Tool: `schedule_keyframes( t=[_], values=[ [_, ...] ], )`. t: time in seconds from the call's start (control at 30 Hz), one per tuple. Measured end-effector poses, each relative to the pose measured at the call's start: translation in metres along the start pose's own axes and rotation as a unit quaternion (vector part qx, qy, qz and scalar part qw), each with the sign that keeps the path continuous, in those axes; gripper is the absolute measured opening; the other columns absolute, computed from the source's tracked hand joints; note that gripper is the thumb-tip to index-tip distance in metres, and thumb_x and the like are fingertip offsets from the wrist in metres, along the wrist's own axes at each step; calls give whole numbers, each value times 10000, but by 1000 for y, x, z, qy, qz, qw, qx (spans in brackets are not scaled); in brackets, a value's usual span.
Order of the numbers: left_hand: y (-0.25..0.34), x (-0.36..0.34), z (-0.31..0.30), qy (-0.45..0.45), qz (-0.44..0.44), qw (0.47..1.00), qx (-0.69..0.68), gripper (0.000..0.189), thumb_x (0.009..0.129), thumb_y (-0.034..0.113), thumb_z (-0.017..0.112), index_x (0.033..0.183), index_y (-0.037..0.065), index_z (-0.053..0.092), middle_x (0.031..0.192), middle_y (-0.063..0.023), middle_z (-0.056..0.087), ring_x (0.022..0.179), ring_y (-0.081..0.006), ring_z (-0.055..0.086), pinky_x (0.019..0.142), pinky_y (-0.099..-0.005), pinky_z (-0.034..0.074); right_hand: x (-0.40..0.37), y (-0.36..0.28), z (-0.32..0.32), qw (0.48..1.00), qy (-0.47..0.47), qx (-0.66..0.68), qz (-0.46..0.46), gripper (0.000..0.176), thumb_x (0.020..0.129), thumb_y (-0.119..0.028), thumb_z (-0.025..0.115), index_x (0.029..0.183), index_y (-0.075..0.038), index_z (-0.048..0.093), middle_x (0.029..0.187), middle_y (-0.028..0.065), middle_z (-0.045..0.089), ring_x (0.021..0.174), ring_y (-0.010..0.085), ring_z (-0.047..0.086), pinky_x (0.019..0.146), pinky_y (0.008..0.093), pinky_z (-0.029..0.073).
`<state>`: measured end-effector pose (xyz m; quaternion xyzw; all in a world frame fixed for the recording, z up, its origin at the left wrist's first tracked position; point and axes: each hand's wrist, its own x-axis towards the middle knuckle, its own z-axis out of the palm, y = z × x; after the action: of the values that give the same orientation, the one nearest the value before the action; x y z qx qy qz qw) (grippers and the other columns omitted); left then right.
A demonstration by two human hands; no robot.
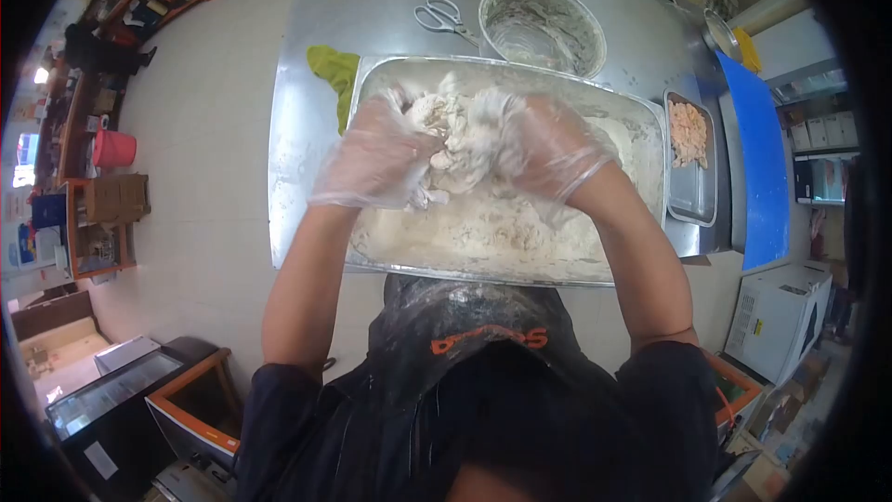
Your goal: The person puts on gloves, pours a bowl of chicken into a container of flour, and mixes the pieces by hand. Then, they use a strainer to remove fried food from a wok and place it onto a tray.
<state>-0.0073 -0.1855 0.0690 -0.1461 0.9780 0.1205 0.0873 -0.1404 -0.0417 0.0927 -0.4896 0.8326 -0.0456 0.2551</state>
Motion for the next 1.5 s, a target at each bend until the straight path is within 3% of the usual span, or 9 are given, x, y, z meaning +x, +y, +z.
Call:
schedule_keyframes(
  t=[0.17, 0.27, 0.4, 0.57, 0.67, 0.97, 1.17, 1.3, 1.5],
  values=[
    [-3, -2, 5, 61, -65, 941, -327, 406, 712, 183, 650, 1082, 23, 600, 1056, -158, 619, 922, -284, 613, 815, -346, 484, -9, -1, 3, 991, 107, -60, -56, 334, 759, -286, 714, 846, 27, 638, 957, 201, 626, 897, 298, 620, 869, 382, 496],
    [-3, 9, 21, 23, -187, 945, -265, 413, 699, 177, 662, 1078, 26, 602, 978, -145, 644, 872, -264, 630, 780, -350, 487, 1, -4, 0, 999, -28, -10, -15, 319, 759, -229, 693, 994, -24, 625, 1044, 192, 618, 955, 269, 611, 951, 425, 446],
    [22, 5, -1, 91, -188, 918, -337, 400, 699, 193, 655, 1054, 15, 610, 904, -146, 658, 809, -266, 634, 747, -357, 485, 0, 9, 18, 947, 176, 135, -232, 247, 818, -186, 633, 970, 9, 630, 954, 209, 619, 892, 310, 609, 840, 374, 483],
    [26, 15, -18, 52, -244, 918, -307, 441, 691, 226, 688, 1064, 3, 612, 875, -144, 656, 755, -259, 631, 731, -347, 486, -3, 1, 4, 954, 185, 181, -148, 306, 834, -125, 561, 1136, -109, 610, 1124, 90, 616, 876, 211, 638, 867, 364, 523],
    [24, 16, -28, 4, -263, 921, -287, 453, 720, 253, 711, 1083, 1, 609, 901, -126, 657, 795, -238, 629, 745, -327, 481, -7, -9, -13, 984, 40, 166, -40, 243, 844, -196, 604, 1044, -63, 640, 987, 176, 635, 922, 293, 613, 841, 379, 481],
    [-27, 17, 5, 173, 137, 914, -342, 487, 694, 79, 654, 1150, -67, 562, 1178, -177, 581, 1014, -230, 588, 833, -304, 502, 2, 24, 18, 872, 175, 321, -325, 385, 813, -151, 638, 1182, -69, 564, 1111, 112, 617, 1021, 237, 596, 930, 364, 478],
    [-36, -19, 14, 147, -23, 836, -529, 399, 828, 107, 624, 1189, -35, 533, 1264, -141, 534, 1048, -229, 590, 833, -342, 528, -50, 114, 12, 993, 28, 111, -31, 506, 800, -301, 673, 1238, -89, 535, 1141, 173, 602, 1020, 298, 582, 940, 375, 440],
    [-49, -42, 53, 186, -128, 766, -602, 355, 883, 168, 594, 1174, -30, 545, 1219, -138, 568, 1011, -245, 607, 845, -350, 520, -94, 203, 104, 975, -91, -34, 199, 486, 799, -335, 681, 1157, -24, 575, 1082, 197, 598, 1021, 324, 580, 881, 391, 470],
    [-30, -39, 83, 98, -130, 812, -561, 298, 889, 96, 567, 1168, -10, 575, 1153, -115, 616, 1057, -180, 572, 909, -320, 476, -125, 224, 247, 957, 23, -243, 160, 531, 811, -249, 625, 1244, 17, 470, 1193, 224, 537, 1085, 348, 548, 959, 411, 431]
  ],
)
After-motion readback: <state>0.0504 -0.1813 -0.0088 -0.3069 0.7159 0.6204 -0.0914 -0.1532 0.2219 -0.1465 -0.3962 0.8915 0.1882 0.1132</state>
